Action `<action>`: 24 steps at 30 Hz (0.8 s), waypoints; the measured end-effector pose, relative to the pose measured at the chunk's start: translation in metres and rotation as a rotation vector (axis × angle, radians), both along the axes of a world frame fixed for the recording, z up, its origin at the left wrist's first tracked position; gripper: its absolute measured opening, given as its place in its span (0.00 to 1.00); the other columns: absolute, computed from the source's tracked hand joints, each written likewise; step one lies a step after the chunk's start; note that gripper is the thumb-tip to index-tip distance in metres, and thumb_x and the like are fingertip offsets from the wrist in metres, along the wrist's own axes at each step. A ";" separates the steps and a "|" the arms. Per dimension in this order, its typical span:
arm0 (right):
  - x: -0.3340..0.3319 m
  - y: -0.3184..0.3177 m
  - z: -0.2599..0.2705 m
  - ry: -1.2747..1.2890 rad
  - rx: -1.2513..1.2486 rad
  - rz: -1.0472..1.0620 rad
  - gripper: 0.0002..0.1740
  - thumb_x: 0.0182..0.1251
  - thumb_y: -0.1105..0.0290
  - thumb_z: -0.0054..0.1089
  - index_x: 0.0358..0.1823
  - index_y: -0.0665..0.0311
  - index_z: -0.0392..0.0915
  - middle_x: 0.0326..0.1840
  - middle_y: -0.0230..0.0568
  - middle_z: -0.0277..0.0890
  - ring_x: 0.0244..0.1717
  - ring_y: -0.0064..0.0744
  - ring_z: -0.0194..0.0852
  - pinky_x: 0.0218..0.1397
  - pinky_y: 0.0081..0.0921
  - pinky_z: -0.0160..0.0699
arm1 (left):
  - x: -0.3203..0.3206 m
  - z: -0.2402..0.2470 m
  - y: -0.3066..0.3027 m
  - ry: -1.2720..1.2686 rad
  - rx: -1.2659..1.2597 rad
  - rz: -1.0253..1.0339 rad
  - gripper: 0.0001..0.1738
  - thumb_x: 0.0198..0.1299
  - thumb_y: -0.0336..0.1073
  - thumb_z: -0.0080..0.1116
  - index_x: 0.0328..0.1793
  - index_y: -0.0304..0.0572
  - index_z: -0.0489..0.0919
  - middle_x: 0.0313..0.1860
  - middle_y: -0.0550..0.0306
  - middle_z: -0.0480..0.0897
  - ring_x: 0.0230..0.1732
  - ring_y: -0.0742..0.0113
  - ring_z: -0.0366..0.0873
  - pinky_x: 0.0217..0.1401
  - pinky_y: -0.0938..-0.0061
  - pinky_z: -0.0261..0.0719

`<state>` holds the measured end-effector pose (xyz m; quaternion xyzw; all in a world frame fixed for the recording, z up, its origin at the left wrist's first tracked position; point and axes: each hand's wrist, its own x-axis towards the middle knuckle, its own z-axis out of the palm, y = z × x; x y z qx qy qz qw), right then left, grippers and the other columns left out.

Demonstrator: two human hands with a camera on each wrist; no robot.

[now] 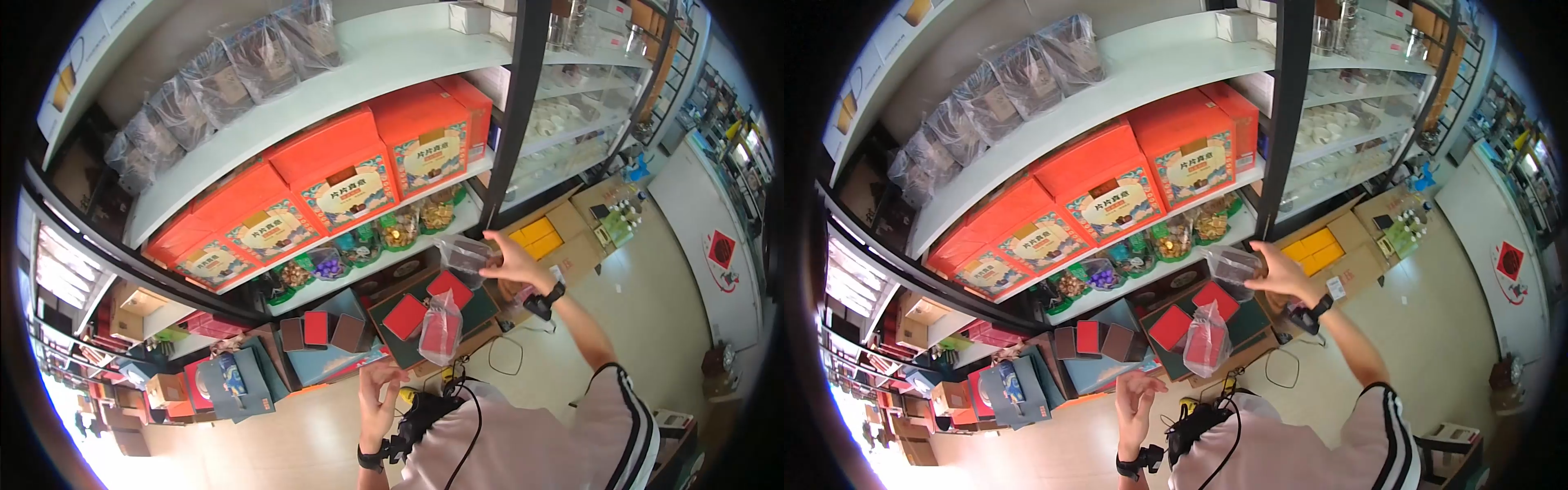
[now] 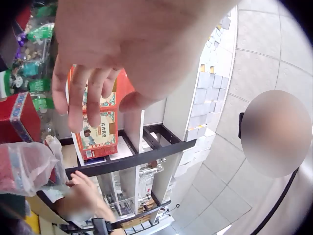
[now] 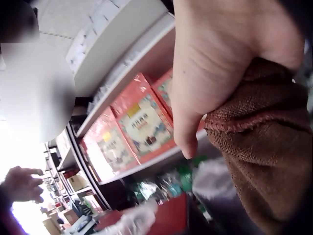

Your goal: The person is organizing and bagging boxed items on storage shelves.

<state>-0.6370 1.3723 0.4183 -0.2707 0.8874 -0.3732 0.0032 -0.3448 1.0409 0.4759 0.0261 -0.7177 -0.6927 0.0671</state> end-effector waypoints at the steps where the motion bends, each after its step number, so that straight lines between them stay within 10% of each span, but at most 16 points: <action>1: 0.004 -0.007 -0.018 -0.003 -0.012 0.010 0.47 0.53 0.53 0.78 0.70 0.65 0.64 0.66 0.52 0.72 0.69 0.49 0.70 0.70 0.39 0.69 | 0.004 -0.002 -0.002 -0.009 0.011 0.033 0.15 0.70 0.21 0.48 0.61 0.34 0.64 0.43 0.46 0.82 0.47 0.59 0.82 0.56 0.65 0.79; 10: 0.017 -0.026 -0.069 -0.015 -0.107 -0.299 0.47 0.47 0.57 0.82 0.66 0.59 0.63 0.54 0.55 0.80 0.56 0.62 0.79 0.56 0.47 0.79 | 0.040 -0.008 -0.009 -0.116 0.106 0.168 0.14 0.68 0.17 0.47 0.58 0.33 0.66 0.42 0.45 0.84 0.45 0.57 0.84 0.55 0.65 0.82; 18: 0.102 0.047 -0.002 0.059 -0.620 -0.751 0.40 0.48 0.58 0.84 0.59 0.66 0.71 0.58 0.43 0.75 0.60 0.36 0.73 0.64 0.32 0.70 | 0.032 0.001 -0.049 -0.041 -0.059 -0.015 0.20 0.67 0.25 0.57 0.62 0.37 0.65 0.47 0.43 0.85 0.52 0.55 0.83 0.61 0.60 0.79; 24: 0.246 0.016 0.091 0.078 -0.952 -0.579 0.44 0.48 0.57 0.81 0.65 0.67 0.68 0.59 0.40 0.74 0.62 0.32 0.71 0.69 0.30 0.66 | 0.013 0.046 -0.027 0.168 0.029 -0.316 0.55 0.47 0.33 0.80 0.77 0.43 0.55 0.76 0.37 0.65 0.77 0.46 0.64 0.79 0.52 0.61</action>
